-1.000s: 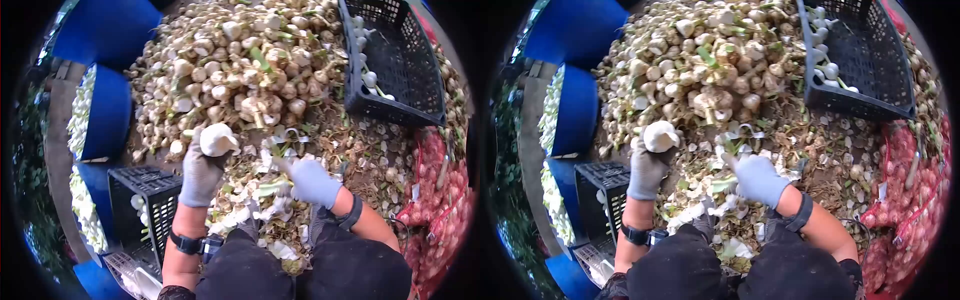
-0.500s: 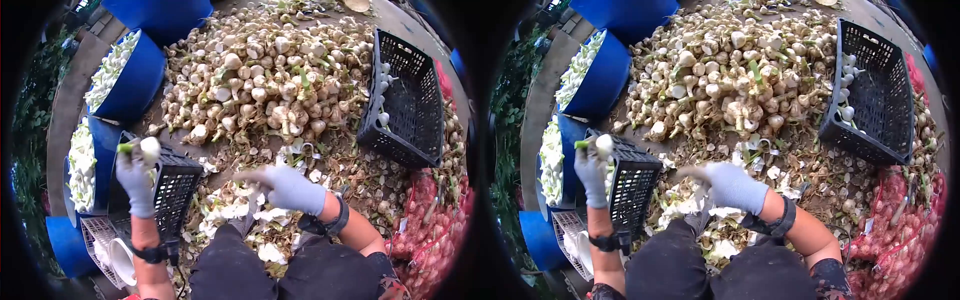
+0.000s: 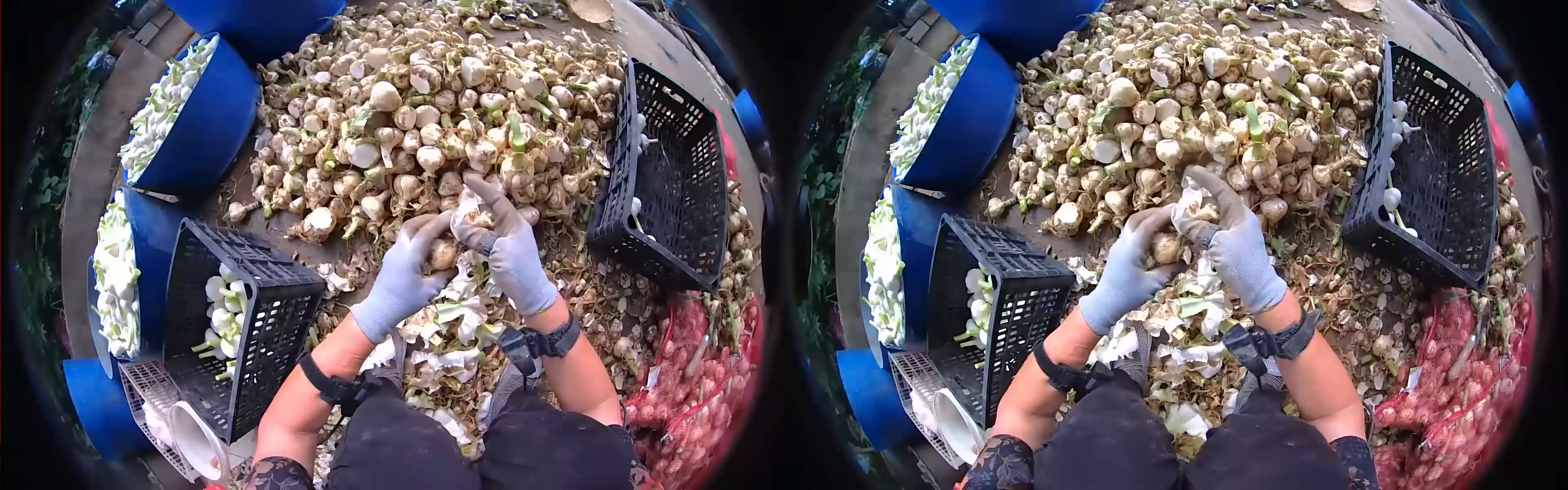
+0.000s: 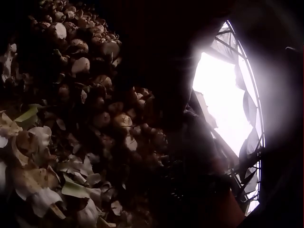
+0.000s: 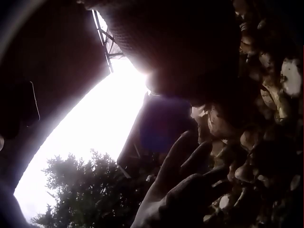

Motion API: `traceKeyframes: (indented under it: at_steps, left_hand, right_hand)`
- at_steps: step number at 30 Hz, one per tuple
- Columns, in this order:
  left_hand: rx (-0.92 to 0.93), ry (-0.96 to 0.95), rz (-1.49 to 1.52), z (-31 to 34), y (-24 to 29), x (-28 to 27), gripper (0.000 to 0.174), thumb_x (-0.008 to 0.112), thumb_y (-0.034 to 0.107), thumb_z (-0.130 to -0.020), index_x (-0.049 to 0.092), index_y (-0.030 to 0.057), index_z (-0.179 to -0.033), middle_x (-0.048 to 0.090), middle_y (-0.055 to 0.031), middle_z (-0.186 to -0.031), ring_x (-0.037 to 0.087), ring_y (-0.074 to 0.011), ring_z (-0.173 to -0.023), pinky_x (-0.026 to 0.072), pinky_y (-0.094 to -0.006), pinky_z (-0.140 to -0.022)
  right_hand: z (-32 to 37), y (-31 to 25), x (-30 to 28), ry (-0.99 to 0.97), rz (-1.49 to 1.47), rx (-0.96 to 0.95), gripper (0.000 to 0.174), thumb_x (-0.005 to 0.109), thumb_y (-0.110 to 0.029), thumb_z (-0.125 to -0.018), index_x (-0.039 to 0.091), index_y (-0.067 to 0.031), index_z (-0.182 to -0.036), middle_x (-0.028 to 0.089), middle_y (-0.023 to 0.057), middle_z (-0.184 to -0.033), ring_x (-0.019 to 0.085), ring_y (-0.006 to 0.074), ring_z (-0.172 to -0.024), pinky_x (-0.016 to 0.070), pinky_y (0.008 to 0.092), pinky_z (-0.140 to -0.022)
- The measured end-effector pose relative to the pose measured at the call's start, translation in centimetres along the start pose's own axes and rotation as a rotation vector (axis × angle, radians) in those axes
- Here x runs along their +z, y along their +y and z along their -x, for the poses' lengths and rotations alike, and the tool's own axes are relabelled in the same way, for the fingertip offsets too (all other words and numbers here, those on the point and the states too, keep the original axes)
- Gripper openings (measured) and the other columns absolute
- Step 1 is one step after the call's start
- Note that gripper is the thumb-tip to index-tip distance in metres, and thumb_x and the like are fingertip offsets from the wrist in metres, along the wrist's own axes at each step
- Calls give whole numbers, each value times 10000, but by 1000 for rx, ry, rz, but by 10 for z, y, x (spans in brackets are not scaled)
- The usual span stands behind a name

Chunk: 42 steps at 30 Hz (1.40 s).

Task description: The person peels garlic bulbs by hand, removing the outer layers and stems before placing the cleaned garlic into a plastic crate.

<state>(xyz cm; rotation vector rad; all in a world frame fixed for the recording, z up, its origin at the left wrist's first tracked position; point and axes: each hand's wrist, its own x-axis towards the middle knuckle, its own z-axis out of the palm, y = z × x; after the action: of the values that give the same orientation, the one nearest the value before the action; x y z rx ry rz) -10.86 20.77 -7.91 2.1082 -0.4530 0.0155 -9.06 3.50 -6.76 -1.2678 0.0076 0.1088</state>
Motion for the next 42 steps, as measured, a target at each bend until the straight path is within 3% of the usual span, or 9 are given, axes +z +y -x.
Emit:
traceKeyframes:
  at_steps: [3,5,15,18,28,33,37,38,42]
  left_hand:
    - [-46,54,35,0,-10,-8,769,866,111,-645,521,58,-1330,600,-167,-1238,593,-292,-1151,463,-362,-989]
    - [-46,81,37,3,-9,-8,760,878,122,-628,539,56,-1305,618,-155,-1204,609,-294,-1122,473,-354,-974]
    - [8,77,-50,21,-23,-19,693,858,59,-621,576,65,-1254,619,-121,-1208,616,-259,-1113,489,-331,-958]
    - [-423,-36,761,21,-22,-33,730,837,-51,-587,540,-2,-1252,605,-67,-1205,592,-151,-1099,490,-304,-974]
    - [-527,-80,1423,38,-34,-31,762,841,11,-601,513,19,-1288,629,-87,-1174,633,-188,-1050,517,-325,-923]
    - [-572,6,1569,34,-25,-36,706,726,326,-801,448,88,-1405,614,-61,-1209,642,-175,-966,532,-300,-825]
    - [-562,50,1430,34,-28,-37,676,560,409,-948,313,104,-1499,641,-56,-1074,600,-105,-732,465,-223,-578]
    - [-493,14,1238,35,-30,-38,679,533,387,-976,241,120,-1528,628,-47,-1026,598,-108,-727,476,-224,-600]
    - [-252,40,662,36,-24,-26,833,715,157,-864,226,98,-1536,625,-47,-1078,583,-50,-798,470,-193,-670]
  right_hand:
    - [10,9,-18,-18,-94,362,315,602,-117,-947,527,4,-1228,653,86,-1098,646,124,-880,544,242,-709]
    - [21,11,-19,-157,213,378,348,574,-318,-986,573,-3,-1134,652,47,-769,592,87,-586,474,224,-517]
    - [28,17,35,-24,452,353,270,509,-216,-1006,589,22,-1105,614,50,-682,546,81,-535,436,214,-478]
    - [27,4,42,-51,342,448,253,507,-199,-1001,581,30,-1078,619,66,-678,549,92,-525,441,221,-477]
    - [32,7,41,-116,272,499,240,578,-182,-943,554,37,-848,629,126,-645,611,193,-518,460,308,-459]
    - [31,18,40,-150,1190,-534,127,667,-132,-761,578,-43,-741,609,142,-720,601,352,-639,460,475,-592]
    - [26,41,37,-97,925,-420,202,685,-98,-786,631,-22,-966,645,148,-914,638,313,-847,504,395,-731]
    - [31,39,35,-132,325,101,240,665,-82,-861,614,4,-1079,659,110,-1058,628,203,-965,506,332,-798]
    - [25,24,27,-295,141,355,217,641,-102,-914,645,39,-1079,698,51,-993,628,113,-881,505,275,-805]
